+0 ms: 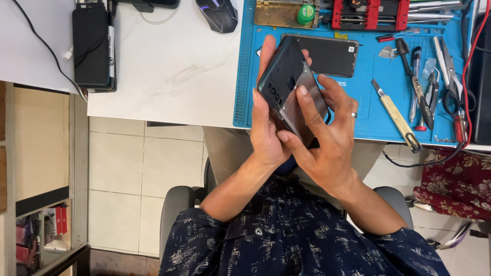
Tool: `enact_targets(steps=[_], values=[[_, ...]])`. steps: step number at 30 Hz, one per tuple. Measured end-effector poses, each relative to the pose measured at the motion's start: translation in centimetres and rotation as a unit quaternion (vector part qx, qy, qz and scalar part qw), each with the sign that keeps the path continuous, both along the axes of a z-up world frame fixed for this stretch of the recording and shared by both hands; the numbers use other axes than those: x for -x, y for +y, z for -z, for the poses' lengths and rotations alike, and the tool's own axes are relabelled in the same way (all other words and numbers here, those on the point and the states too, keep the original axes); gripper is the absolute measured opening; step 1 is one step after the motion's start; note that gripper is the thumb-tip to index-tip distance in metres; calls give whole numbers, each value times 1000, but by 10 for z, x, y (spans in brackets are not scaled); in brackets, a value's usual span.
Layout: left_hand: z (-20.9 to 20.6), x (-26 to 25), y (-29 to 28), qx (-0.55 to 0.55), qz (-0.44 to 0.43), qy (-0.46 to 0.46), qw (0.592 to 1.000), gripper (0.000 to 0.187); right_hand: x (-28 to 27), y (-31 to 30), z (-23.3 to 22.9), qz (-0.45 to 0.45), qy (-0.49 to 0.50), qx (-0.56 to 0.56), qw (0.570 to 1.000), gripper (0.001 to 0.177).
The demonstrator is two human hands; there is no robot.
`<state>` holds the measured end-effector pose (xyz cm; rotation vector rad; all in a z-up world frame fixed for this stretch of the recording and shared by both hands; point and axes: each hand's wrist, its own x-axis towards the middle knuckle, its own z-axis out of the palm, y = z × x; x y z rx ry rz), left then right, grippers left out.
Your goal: The person assembles a smartphone by connecting internal components and placing the back cover onto the chassis. They then use a metal prying tool to press the edges of the device to ensure the casing is securely sealed.
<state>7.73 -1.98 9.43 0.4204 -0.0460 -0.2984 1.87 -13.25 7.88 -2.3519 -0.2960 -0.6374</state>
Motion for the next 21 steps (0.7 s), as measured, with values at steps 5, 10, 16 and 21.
enact_targets(steps=[5, 10, 16, 21], values=[[1, 4, 1, -56, -18, -39, 997, 102, 2, -7, -3, -27, 32, -5, 999, 64], [-9, 5, 3, -154, -40, -55, 986, 99, 1, -15, -7, -73, 70, -45, 994, 66], [-6, 9, 1, -240, -103, -146, 954, 82, 4, -28, -11, -76, 71, -25, 994, 64], [-11, 10, 2, -174, -43, -75, 981, 90, 0, -31, -12, -97, 67, -11, 993, 64]])
